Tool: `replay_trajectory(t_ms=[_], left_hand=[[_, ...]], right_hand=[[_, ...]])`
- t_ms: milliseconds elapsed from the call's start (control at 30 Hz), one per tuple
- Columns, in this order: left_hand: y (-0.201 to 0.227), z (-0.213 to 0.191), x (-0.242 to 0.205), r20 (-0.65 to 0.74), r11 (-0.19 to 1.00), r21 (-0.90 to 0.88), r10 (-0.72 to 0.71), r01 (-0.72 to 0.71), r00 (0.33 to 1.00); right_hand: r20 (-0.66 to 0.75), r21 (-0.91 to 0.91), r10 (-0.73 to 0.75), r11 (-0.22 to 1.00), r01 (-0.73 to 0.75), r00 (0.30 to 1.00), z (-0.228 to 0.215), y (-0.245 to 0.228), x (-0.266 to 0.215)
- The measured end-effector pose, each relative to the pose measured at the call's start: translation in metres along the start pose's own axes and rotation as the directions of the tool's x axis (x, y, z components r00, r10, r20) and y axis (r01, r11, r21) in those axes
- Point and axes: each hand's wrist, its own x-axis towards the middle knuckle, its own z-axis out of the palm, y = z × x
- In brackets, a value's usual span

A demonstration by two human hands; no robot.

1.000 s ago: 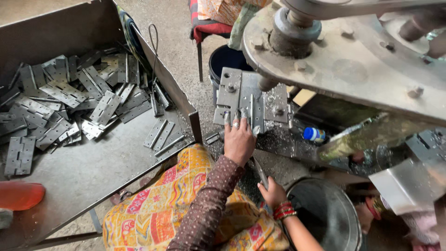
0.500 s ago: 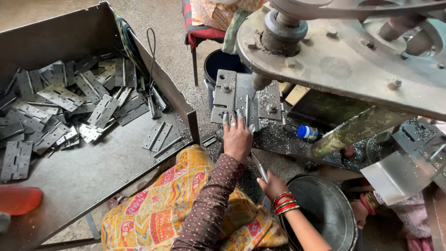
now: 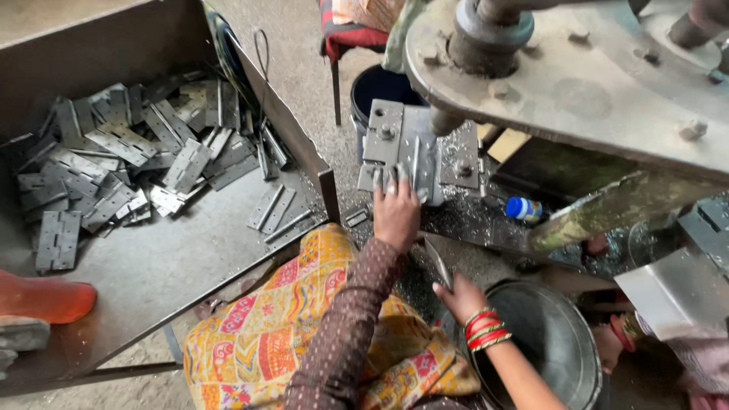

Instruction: The person sits on the floor and repeatedly picks up metal hinge pieces from a tray, places them into a manual punching machine, and operates the lever to punch holes. The processed pieces are returned to the tray.

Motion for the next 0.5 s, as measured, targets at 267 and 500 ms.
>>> replay_trajectory(t_ms=[267,500], left_hand=[[-0.001,0.029,0.021,0.095,0.996,0.091,-0.005,-0.004,0.995],[0.003,0.017,0.021,-0.043,0.988,0.149,-0.02,0.026,0.999]], right_hand=[[0.007,0.146,0.044,0.988,-0.044,0.999,0.015,-0.012,-0.01],[-0.099,0.11,-0.067,0.991,0.078,0.993,0.023,-0.007,-0.004]])
